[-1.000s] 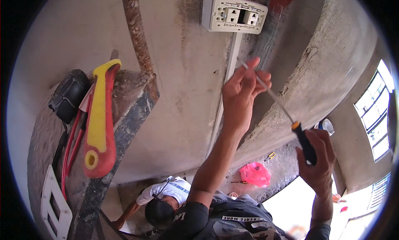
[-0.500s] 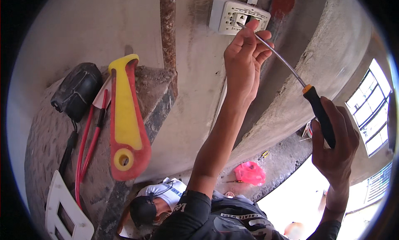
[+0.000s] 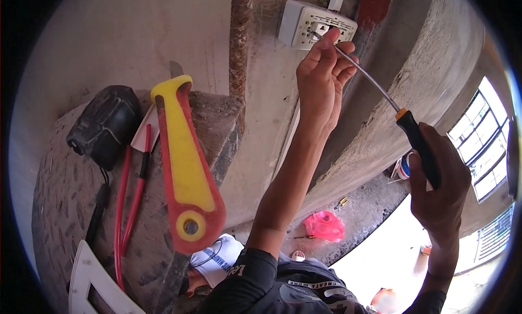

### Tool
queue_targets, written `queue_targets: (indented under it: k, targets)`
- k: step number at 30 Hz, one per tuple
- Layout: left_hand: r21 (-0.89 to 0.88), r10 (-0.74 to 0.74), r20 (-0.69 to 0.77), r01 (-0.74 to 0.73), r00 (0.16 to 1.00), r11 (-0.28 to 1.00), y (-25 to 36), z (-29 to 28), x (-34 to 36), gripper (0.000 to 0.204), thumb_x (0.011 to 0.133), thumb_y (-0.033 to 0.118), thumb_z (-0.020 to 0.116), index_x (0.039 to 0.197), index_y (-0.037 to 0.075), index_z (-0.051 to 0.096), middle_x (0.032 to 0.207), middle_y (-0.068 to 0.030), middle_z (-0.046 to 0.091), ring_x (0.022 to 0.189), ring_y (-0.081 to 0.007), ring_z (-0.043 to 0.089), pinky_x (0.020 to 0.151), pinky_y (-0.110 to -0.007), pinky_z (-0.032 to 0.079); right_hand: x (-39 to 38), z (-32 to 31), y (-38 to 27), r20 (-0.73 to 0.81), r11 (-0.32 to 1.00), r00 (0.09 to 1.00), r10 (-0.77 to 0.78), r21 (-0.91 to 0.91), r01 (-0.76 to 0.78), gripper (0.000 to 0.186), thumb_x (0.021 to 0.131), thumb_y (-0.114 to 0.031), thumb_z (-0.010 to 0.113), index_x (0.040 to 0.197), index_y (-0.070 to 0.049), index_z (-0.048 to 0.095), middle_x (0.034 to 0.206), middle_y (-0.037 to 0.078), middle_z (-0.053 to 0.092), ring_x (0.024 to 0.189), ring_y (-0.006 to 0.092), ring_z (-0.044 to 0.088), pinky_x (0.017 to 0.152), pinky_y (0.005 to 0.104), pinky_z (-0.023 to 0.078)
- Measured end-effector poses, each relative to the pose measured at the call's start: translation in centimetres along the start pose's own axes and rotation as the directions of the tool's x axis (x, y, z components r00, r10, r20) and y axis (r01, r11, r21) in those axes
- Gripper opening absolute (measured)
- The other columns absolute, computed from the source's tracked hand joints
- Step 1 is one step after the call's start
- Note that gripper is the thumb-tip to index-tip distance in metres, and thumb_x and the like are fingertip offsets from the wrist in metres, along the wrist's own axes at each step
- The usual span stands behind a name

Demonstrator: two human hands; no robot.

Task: Installing and securing an electrical outlet on a concrete wall using a screwdriver.

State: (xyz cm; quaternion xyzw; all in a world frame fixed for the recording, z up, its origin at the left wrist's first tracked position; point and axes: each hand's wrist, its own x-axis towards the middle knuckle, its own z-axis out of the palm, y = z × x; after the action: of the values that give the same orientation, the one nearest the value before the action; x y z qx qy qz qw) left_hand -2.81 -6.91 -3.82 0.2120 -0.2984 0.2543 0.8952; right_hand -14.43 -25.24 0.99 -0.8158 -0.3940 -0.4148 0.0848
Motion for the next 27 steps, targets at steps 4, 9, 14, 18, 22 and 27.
queue_targets:
  k: [4,9,14,18,22,27]
  targets:
    - [-0.093,-0.014,0.035,0.017,0.999,0.996,-0.5,0.2,0.4,0.04,0.093,0.027,0.051,0.124,0.002,0.046,0.098,-0.0065,0.059,0.083,-0.0134,0.058,0.075,-0.028,0.047,1.4,-2.5,-1.3,0.274,0.934,0.906,0.323,0.064,-0.352,0.034,0.075,0.003,0.062,0.107,-0.004,0.056,0.073,0.013,0.06,0.064,0.0221,0.063,0.059,0.0306,0.049]
    - [-0.43,-0.02,0.224,0.118,0.974,0.895,-0.5,-0.7,1.2,0.016,0.089,0.009,0.053,0.104,0.01,0.055,0.087,0.001,0.06,0.085,-0.0109,0.056,0.079,-0.029,0.046,1.9,-2.5,-1.7,0.235,0.889,0.895,0.379,0.178,-0.423,0.033,0.078,-0.006,0.062,0.11,-0.006,0.054,0.081,0.011,0.059,0.064,0.0205,0.061,0.057,0.0281,0.046]
    - [-0.479,-0.076,0.153,0.141,0.985,0.866,-0.7,0.1,1.3,0.015,0.087,0.002,0.051,0.097,0.011,0.055,0.082,0.0024,0.059,0.083,-0.0086,0.055,0.077,-0.028,0.045,0.3,-2.1,-1.3,0.232,0.76,0.954,-0.191,-0.58,0.294,0.039,0.075,-0.01,0.064,0.113,-0.008,0.055,0.092,0.009,0.057,0.067,0.0197,0.06,0.053,0.0277,0.045]
    - [-0.454,-0.059,0.062,0.081,0.996,0.887,-1.0,0.9,1.2,0.013,0.086,0.002,0.051,0.095,0.011,0.055,0.081,0.003,0.057,0.082,-0.0081,0.055,0.076,-0.027,0.044,2.2,-3.8,-2.7,0.32,0.714,0.702,0.636,0.103,-0.693,0.029,0.087,-0.008,0.05,0.116,-0.002,0.051,0.074,0.009,0.054,0.06,0.0131,0.055,0.047,0.0233,0.04]
    - [-0.369,-0.019,-0.024,0.008,1.0,0.93,-0.3,0.0,1.6,0.008,0.087,0.005,0.05,0.092,0.008,0.054,0.08,0.0005,0.057,0.076,-0.0083,0.052,0.073,-0.025,0.042,1.9,-2.5,-1.6,0.389,0.778,0.781,0.488,0.212,-0.591,0.042,0.072,0.0,0.059,0.113,-0.002,0.049,0.081,0.007,0.054,0.065,0.0111,0.052,0.058,0.0244,0.042]
    - [-0.402,-0.039,0.041,0.052,0.998,0.914,-0.8,-0.1,1.8,0.007,0.086,0.007,0.054,0.092,0.007,0.056,0.08,-0.001,0.058,0.069,-0.0086,0.049,0.071,-0.025,0.043,0.7,-1.6,-3.1,0.207,0.789,0.967,-0.149,-0.564,0.242,0.029,0.079,-0.002,0.06,0.107,-0.004,0.054,0.075,0.014,0.055,0.062,0.0203,0.057,0.054,0.0315,0.044]
